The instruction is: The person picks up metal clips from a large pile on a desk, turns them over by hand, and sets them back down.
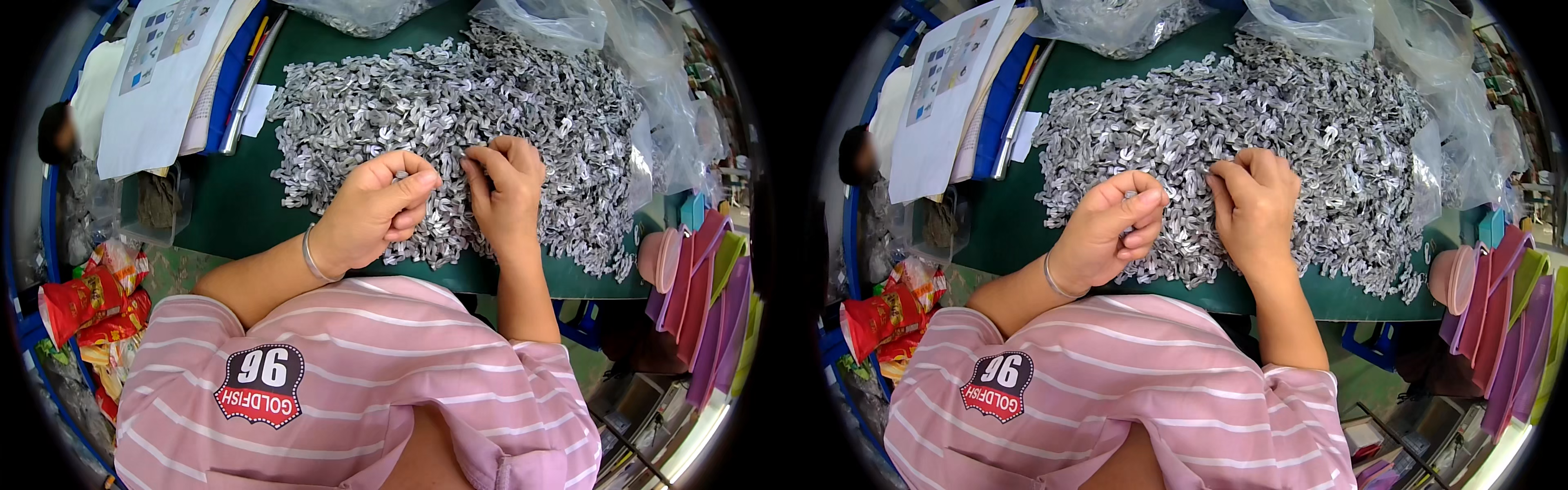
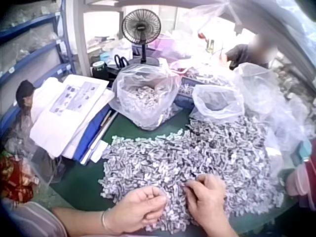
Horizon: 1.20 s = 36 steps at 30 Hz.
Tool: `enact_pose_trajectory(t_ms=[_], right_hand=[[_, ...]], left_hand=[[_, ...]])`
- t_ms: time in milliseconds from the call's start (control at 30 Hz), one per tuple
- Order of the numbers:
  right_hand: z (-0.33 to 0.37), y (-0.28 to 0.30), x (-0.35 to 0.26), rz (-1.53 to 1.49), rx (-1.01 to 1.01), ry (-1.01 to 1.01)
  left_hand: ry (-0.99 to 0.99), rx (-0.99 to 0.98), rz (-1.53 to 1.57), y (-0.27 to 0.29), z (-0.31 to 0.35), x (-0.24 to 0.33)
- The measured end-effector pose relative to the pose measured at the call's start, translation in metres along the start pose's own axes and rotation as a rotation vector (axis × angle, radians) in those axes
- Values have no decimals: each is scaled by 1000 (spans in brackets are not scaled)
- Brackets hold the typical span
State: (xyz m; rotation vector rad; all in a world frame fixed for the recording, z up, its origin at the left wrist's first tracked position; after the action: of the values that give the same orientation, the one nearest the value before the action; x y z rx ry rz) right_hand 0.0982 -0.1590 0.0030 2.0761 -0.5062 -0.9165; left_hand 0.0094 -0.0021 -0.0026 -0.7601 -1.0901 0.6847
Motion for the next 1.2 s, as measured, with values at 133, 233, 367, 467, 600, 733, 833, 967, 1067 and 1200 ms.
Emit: enact_pose_trajectory(t_ms=[133,233,367,467,600,733,833,967,1067,1200], right_hand=[[6,3,-2,-98,94,122],[12,6,-12,-365,127,88],[14,8,-22,-433,114,225],[19,4,-16,-639,173,127],[21,2,-21,-912,216,92],[21,5,-28,-873,161,142],[11,12,-29,-763,164,284],[-9,10,-5,-164,238,71],[-15,0,5,16,133,86],[-11,6,3,-32,205,94]], left_hand=[[-74,110,-243,-5,2,-6],[-206,139,-451,-9,0,-6],[-358,129,-659,-10,-2,-1],[-255,169,-582,-9,-2,3],[-176,148,-437,-7,-4,2],[-25,108,-301,-12,-5,5],[60,143,-169,-13,-5,7],[56,124,-64,-13,-7,9],[19,15,-120,-10,-5,4],[-43,72,-236,-9,-4,3]])
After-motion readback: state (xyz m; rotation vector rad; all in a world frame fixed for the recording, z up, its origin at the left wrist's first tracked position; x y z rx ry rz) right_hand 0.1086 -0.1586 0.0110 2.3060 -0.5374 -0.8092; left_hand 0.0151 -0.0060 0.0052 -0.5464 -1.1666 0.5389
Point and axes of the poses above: each hand's wrist, its own z-axis away from the middle knuckle, its own y-axis out of the back of the hand, x = y × z, the point moved 1 cm from there along -z, towards the middle knuckle, and after that the axes turned 1 degree about x, right-handed, at the moved point
